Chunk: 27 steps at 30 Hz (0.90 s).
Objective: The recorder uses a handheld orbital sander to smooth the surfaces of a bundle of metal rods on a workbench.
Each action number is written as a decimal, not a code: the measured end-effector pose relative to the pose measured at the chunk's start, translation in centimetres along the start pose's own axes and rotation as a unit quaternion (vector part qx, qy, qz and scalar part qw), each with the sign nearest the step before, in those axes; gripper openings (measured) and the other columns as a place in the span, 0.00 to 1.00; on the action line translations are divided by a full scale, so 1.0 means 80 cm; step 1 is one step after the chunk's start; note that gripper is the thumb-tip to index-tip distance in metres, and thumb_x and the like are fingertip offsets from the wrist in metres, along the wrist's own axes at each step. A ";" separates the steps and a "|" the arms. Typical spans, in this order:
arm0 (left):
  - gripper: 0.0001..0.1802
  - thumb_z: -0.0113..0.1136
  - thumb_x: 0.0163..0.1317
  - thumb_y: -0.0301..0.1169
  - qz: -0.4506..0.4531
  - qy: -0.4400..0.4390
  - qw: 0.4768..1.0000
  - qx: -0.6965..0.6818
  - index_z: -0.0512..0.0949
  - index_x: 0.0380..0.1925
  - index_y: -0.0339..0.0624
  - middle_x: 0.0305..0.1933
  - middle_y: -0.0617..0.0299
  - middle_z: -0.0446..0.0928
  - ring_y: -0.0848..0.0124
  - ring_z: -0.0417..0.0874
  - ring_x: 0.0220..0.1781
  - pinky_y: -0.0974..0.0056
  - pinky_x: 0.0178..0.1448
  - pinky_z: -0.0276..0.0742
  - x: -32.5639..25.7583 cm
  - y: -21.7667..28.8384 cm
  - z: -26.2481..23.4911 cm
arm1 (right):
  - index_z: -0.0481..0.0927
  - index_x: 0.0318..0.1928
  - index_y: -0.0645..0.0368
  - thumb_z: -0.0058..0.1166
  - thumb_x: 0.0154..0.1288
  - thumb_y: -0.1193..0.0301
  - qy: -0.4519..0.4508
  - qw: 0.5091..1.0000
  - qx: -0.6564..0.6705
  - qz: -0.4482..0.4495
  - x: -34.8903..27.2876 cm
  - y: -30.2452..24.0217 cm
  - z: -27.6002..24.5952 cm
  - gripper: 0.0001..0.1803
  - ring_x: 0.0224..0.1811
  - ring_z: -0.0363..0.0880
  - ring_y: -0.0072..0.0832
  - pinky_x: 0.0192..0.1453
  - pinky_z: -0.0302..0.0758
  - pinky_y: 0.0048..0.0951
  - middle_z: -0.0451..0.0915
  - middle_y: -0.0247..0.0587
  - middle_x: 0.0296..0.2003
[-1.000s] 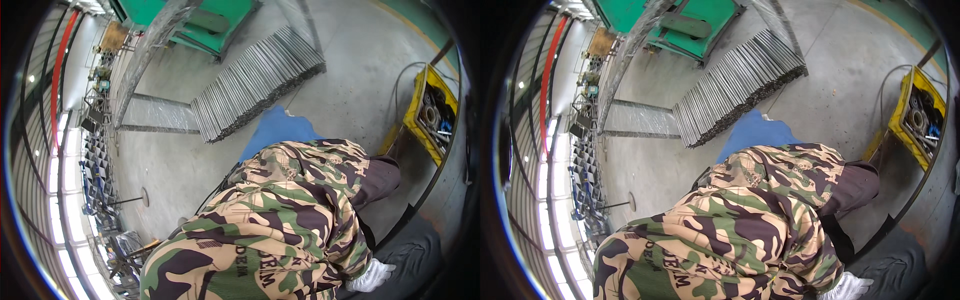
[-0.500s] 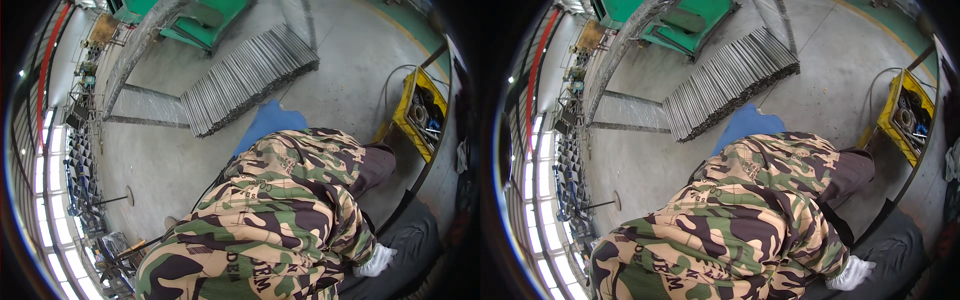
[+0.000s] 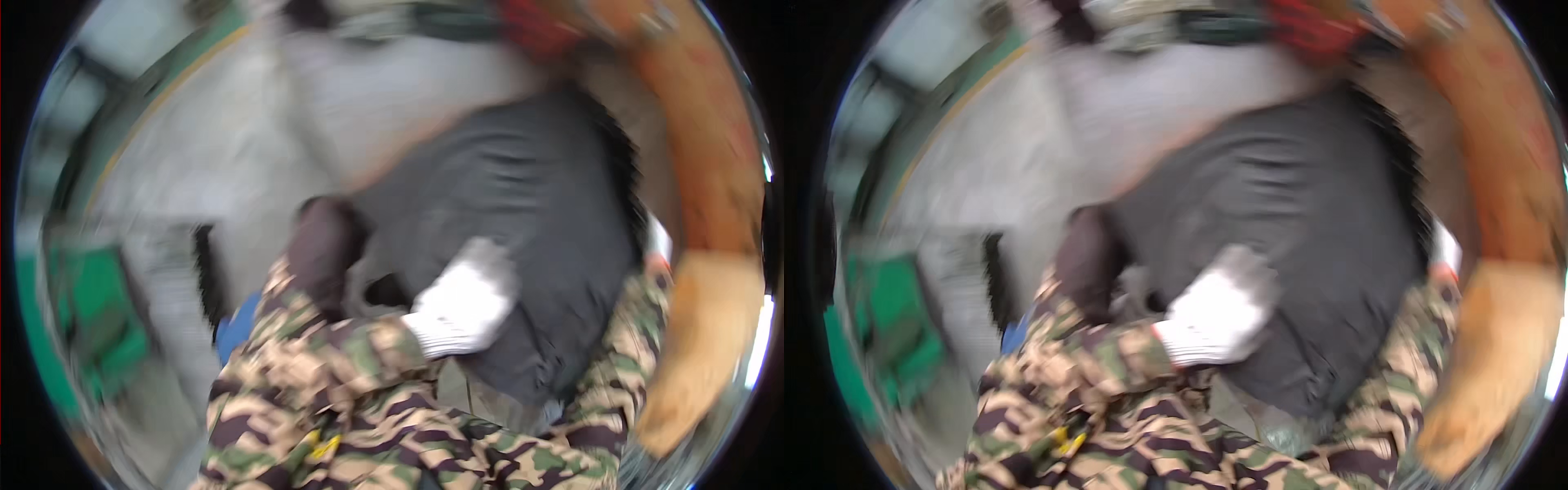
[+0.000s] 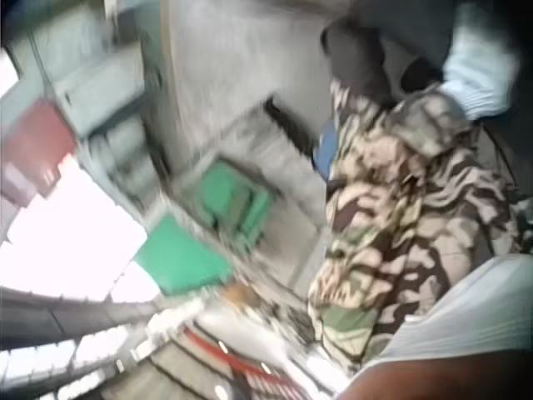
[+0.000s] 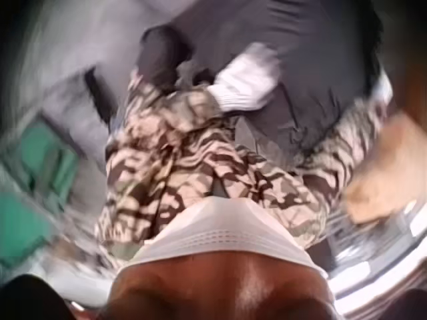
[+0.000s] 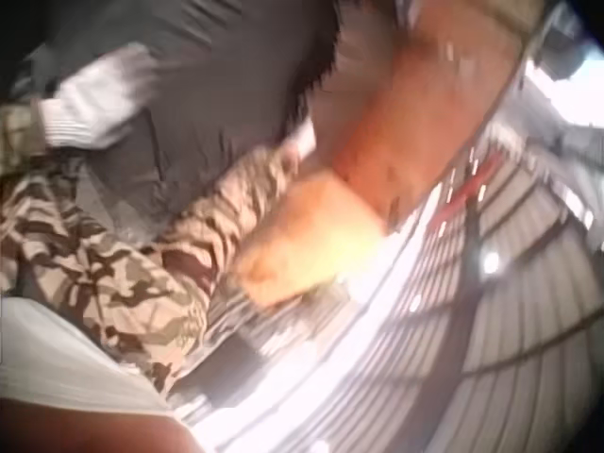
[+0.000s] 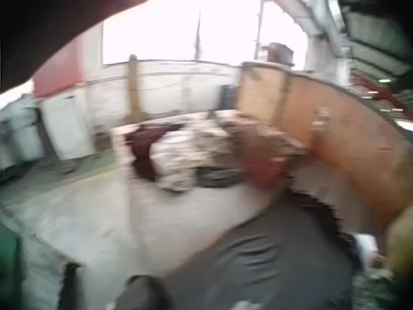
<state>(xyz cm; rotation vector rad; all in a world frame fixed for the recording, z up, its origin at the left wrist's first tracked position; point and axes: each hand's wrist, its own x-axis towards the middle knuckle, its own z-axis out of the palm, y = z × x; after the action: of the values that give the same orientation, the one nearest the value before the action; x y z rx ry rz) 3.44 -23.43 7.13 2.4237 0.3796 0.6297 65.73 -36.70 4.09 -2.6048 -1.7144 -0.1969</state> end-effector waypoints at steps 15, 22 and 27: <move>0.37 0.79 0.37 0.39 0.059 -0.086 0.994 -0.018 0.82 0.49 0.29 0.50 0.44 0.80 0.43 0.79 0.55 0.35 0.65 0.71 0.018 0.022 -0.020 | 0.85 0.46 0.55 0.48 0.78 0.67 -0.068 0.990 -0.072 0.100 -0.020 -0.066 -0.055 0.12 0.43 0.90 0.45 0.48 0.85 0.43 0.89 0.48 0.38; 0.33 0.78 0.32 0.40 0.063 -0.112 0.989 -0.074 0.82 0.41 0.32 0.40 0.51 0.77 0.48 0.77 0.46 0.41 0.54 0.70 0.037 0.015 -0.020 | 0.93 0.42 0.58 0.63 0.71 0.55 -0.029 0.928 0.150 0.339 -0.029 -0.046 -0.065 0.18 0.36 0.85 0.27 0.44 0.81 0.36 0.90 0.43 0.34; 0.32 0.78 0.32 0.41 0.060 -0.131 0.986 -0.079 0.82 0.38 0.33 0.38 0.52 0.76 0.50 0.75 0.43 0.43 0.51 0.68 0.045 0.016 -0.023 | 0.92 0.48 0.53 0.56 0.77 0.59 -0.111 0.933 0.087 0.332 -0.002 -0.070 -0.081 0.16 0.41 0.90 0.39 0.50 0.85 0.40 0.92 0.45 0.41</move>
<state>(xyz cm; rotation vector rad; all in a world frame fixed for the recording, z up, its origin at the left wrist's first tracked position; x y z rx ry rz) 5.65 -22.12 10.49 2.3484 0.0726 0.3691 59.88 -35.18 10.17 -2.9592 -0.7398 0.2576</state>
